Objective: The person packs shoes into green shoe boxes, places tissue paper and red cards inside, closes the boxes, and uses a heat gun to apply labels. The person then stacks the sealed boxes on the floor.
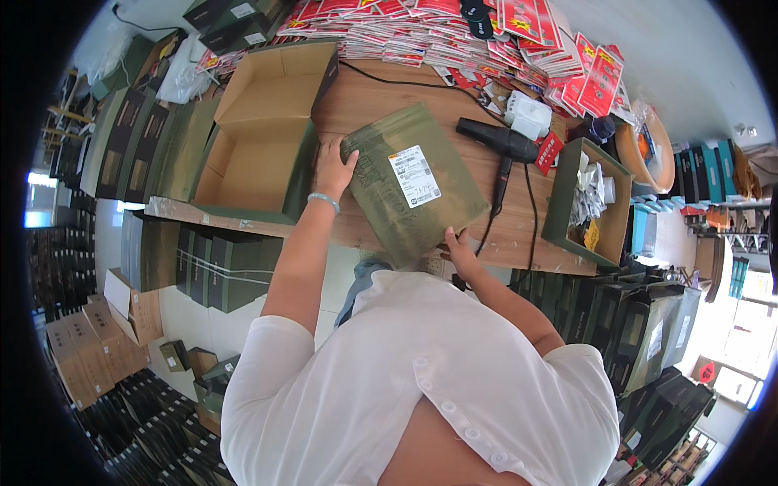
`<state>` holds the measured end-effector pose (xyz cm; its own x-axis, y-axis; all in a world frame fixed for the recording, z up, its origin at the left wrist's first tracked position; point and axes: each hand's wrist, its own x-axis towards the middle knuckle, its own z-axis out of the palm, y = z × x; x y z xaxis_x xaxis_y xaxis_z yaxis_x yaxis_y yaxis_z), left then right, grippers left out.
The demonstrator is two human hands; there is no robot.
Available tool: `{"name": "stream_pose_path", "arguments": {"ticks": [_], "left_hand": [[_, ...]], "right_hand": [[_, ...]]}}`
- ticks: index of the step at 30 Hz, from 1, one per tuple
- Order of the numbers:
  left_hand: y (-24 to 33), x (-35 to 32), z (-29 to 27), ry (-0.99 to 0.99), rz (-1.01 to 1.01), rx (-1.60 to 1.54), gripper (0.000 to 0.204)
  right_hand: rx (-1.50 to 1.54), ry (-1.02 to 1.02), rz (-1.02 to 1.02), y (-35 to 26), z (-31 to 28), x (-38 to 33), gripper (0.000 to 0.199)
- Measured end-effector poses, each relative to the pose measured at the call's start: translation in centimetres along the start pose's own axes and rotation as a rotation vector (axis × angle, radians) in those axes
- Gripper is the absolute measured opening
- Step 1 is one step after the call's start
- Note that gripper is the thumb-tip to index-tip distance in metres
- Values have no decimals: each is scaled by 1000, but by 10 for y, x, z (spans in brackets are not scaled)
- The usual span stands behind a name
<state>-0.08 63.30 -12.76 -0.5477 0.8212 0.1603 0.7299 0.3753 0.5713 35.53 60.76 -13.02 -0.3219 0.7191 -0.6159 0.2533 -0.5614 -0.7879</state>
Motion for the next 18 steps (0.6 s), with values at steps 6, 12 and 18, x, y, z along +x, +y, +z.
{"name": "stream_pose_path", "arguments": {"ticks": [6,12,18], "left_hand": [[-18,-70,-38,-393,-230,-221,54],[-75,-118,-18,-471,-633,-731,49],[-60,-116,18,-739,-278,-934,58]], "right_hand": [[172,253,-57,13,-58,42,72],[291,149,119,1,-55,-20,84],[313,220,160,4,-66,-10,79]]}}
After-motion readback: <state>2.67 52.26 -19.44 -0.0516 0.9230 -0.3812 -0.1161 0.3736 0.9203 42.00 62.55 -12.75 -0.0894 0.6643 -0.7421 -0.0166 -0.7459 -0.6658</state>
